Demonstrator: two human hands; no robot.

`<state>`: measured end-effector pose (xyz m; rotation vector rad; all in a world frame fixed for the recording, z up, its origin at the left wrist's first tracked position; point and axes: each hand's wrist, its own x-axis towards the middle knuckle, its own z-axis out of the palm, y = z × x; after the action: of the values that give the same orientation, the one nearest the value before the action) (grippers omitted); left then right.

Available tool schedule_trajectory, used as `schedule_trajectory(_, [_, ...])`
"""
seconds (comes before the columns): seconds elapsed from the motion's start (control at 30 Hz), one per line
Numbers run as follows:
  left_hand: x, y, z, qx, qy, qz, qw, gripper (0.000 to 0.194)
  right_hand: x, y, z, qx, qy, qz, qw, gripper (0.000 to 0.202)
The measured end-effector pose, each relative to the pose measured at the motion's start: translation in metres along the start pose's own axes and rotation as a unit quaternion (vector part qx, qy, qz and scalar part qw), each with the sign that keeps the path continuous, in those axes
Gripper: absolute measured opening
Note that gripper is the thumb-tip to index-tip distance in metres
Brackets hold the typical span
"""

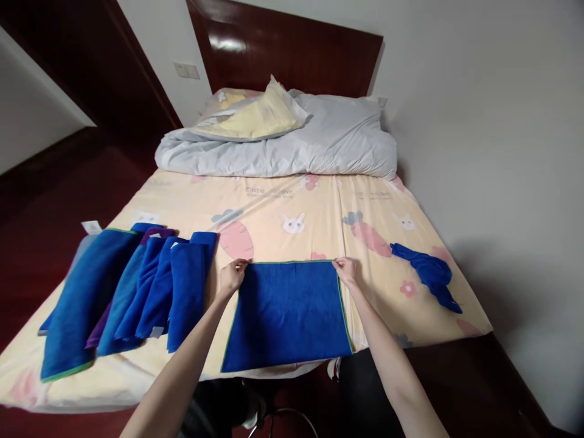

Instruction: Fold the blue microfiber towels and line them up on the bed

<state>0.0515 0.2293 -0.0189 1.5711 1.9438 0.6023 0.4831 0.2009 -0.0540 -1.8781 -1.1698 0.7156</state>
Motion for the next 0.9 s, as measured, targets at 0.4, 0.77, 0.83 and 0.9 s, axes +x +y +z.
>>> schedule_trajectory(0.4, [0.013, 0.003, 0.002, 0.076, -0.008, 0.072, 0.994, 0.024, 0.007, -0.011, -0.001, -0.087, -0.006, -0.059, 0.994, 0.007])
schedule_trajectory(0.77, [0.045, 0.002, -0.019, 0.193, -0.076, 0.119, 0.971, 0.019, 0.018, -0.037, -0.006, -0.192, -0.105, -0.032, 0.975, 0.004])
schedule_trajectory(0.83, [0.035, 0.011, -0.017, 0.216, 0.010, 0.121, 0.969, 0.029, 0.006, -0.048, 0.000, -0.234, -0.041, -0.066, 0.969, 0.011])
schedule_trajectory(0.9, [0.015, 0.023, -0.006, 0.229, 0.089, 0.150, 0.958, 0.041, -0.018, -0.062, 0.014, -0.279, 0.032, -0.121, 0.952, 0.025])
